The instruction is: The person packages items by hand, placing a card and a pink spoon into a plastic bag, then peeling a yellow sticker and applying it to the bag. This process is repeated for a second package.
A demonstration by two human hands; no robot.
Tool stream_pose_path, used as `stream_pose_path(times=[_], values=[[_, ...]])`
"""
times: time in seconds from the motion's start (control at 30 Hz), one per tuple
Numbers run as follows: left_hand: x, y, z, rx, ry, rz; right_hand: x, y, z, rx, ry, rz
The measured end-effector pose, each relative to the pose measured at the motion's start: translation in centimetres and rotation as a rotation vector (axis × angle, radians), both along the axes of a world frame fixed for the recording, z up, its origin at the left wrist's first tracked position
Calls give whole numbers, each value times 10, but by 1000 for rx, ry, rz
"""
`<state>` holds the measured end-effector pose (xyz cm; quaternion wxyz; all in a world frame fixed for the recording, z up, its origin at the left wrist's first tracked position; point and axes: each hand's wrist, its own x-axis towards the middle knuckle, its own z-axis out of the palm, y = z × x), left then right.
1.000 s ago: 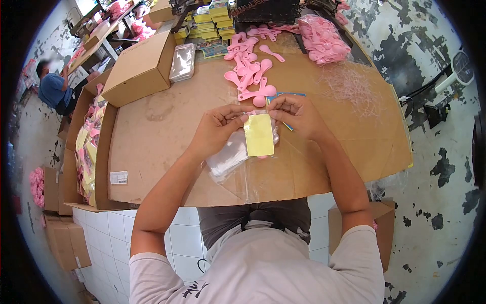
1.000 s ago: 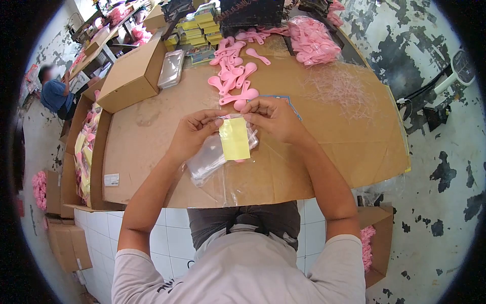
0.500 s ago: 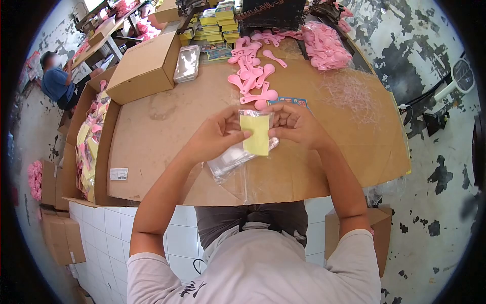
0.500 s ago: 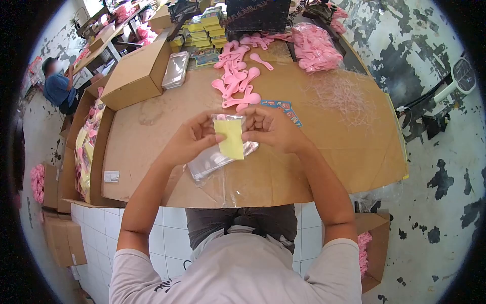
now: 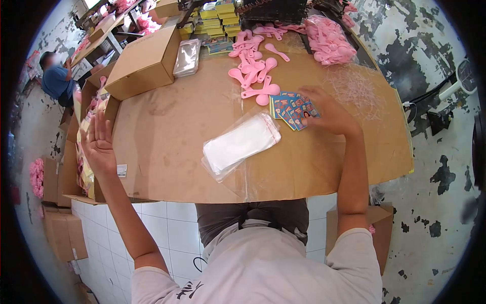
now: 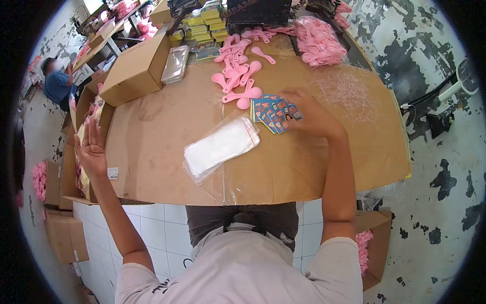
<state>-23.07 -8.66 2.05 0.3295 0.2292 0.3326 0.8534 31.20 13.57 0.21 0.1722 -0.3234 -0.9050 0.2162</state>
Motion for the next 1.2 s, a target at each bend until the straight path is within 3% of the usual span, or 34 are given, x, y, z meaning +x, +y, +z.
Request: stream_pose_path(times=[0.13, 0.23, 0.33, 0.47, 0.57, 0.63, 0.83, 0.97, 1.03, 1.2], values=[[49, 25, -25, -243, 461, -92, 5, 8, -3, -31, -118, 192], [118, 49, -14, -458, 848, -274, 0, 16, -13, -130, 4, 172], [159, 76, -21, -447, 1208, -416, -10, 20, -24, -173, 85, 142], [207, 104, -25, -567, 1577, -439, -29, 12, -31, -81, 109, -14], [222, 116, -39, -541, 1678, -444, -35, 7, -35, 115, 204, -69], [221, 120, -53, -467, 1606, -402, -27, 13, -40, 231, 232, -122], [217, 120, -61, -480, 1358, -496, -9, 25, -43, 159, 112, -144], [217, 119, -65, -390, 962, -617, -15, 20, -36, 164, 223, -211], [217, 118, -61, -432, 948, -636, -17, 18, -35, 155, 281, -279], [222, 117, -59, -301, 592, -756, -31, -6, -15, -259, 480, -224]])
